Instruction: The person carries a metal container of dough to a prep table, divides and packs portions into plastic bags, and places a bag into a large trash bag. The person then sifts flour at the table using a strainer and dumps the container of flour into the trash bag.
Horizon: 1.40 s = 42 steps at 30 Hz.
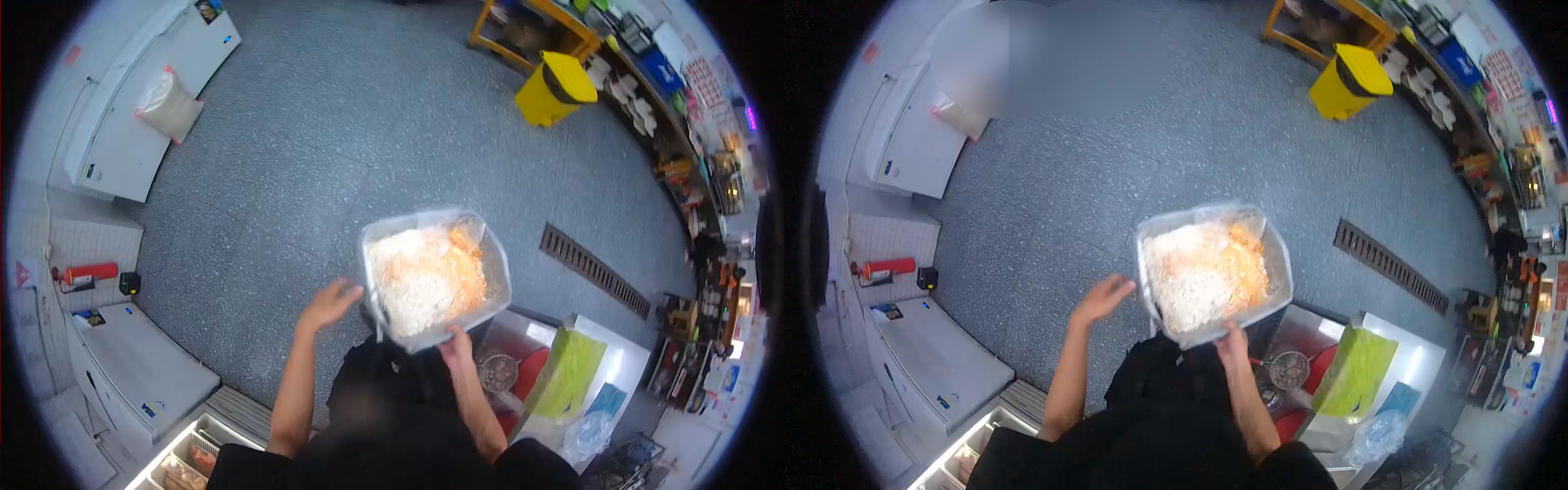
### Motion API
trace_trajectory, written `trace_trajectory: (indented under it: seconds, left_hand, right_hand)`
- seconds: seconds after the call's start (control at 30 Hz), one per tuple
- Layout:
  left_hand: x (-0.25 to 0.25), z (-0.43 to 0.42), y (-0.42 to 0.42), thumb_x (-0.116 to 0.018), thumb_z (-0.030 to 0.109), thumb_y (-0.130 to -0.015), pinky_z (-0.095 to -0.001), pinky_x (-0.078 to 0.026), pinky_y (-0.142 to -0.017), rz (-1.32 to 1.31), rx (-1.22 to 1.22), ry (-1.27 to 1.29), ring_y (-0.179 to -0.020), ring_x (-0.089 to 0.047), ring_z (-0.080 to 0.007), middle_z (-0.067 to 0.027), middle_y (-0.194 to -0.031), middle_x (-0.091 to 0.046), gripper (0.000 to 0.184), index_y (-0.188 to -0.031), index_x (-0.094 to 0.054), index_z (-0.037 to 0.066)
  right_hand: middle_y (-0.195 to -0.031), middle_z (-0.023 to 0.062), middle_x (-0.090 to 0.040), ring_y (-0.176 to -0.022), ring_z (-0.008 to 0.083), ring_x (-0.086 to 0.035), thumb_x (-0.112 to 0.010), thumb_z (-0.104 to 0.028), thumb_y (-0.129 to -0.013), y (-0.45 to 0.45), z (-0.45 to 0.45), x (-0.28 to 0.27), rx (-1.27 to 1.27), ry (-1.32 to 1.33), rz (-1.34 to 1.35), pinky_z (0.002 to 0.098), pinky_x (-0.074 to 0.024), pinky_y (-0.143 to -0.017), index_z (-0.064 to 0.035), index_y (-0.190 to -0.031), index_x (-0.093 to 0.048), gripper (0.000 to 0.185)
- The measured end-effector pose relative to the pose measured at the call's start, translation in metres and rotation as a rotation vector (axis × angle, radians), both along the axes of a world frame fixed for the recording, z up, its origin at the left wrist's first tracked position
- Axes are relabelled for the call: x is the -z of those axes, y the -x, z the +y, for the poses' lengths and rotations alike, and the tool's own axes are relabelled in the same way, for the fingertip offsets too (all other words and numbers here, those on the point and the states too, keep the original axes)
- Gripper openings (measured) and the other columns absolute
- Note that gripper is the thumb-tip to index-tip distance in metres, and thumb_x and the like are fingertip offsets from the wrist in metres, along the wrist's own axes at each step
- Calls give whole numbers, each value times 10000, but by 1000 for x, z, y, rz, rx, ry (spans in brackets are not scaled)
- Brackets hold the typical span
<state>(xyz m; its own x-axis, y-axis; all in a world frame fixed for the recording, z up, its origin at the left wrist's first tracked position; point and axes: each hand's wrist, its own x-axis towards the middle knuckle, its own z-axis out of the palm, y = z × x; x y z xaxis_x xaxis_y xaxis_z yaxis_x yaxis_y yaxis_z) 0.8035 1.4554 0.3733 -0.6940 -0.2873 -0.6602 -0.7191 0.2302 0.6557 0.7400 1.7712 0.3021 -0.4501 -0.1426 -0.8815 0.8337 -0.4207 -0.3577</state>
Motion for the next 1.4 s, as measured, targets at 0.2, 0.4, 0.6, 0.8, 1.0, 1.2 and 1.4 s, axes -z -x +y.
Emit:
trace_trajectory:
  seconds: [0.2, 0.4, 0.6, 0.8, 1.0, 1.2, 1.4]
  left_hand:
    - [-8, -90, -114, -598, 312, -796, -373, -428, -855, 290, -105, 230, -1014, -550, -306, -166, -1057, -588, 406, -1053, -544, 2]
    - [-28, -230, -67, -598, 279, -798, -356, -457, -797, 573, -51, 219, -903, -596, -257, -150, -964, -617, 364, -1033, -551, 6]
    - [4, -345, 78, -579, 286, -800, -357, -456, -787, 445, -221, 430, -901, -591, -259, -150, -963, -615, 348, -1018, -560, 15]
    - [177, -416, -26, -557, 335, -747, -403, -468, -679, -221, -402, 305, -736, -602, -291, -147, -797, -635, 325, -853, -633, 38]
    - [190, -377, -101, -512, 266, -798, -408, -457, -721, -840, -807, -185, -852, -581, -269, -135, -928, -607, 299, -979, -595, 43]
    - [252, -521, -37, -560, 217, -724, -409, -470, -547, 447, -1298, -517, -627, -582, -265, -126, -727, -593, 182, -760, -602, 44]
    - [303, -929, 284, -452, 314, -774, -458, -427, -770, -118, -381, 766, -885, -576, -372, -249, -918, -597, 383, -834, -631, -19]
  right_hand:
    - [-1093, 130, -502, -1006, 297, -490, -551, -68, -688, 5, -35, -14, 28, -24, 210, 474, -394, -871, -35, -1155, -410, 489]
    - [-1187, 164, -479, -1095, 324, -470, -523, -36, -677, 60, -90, 34, 216, 148, 265, 459, -415, -926, -26, -1204, -406, 540]
    - [-1189, 137, -479, -1078, 305, -481, -503, -79, -721, 174, -108, 115, 385, 105, 270, 479, -422, -893, -75, -1226, -408, 514]
    - [-1042, 72, -568, -955, 258, -527, -543, -266, -708, 238, -144, 166, 414, -160, 172, 374, -434, -779, -94, -1067, -519, 399]
    - [-1006, 132, -549, -871, 260, -550, -527, -267, -746, 343, -270, 127, 295, -264, 164, 327, -511, -670, -29, -1101, -484, 430]
    - [-1009, 145, -534, -910, 277, -528, -546, -256, -741, 482, -432, 108, 154, -257, 144, 339, -508, -680, -7, -1086, -485, 430]
    - [-1012, 159, -520, -948, 294, -505, -565, -245, -736, 606, -581, 118, 106, -182, 93, 352, -505, -689, 15, -1072, -485, 432]
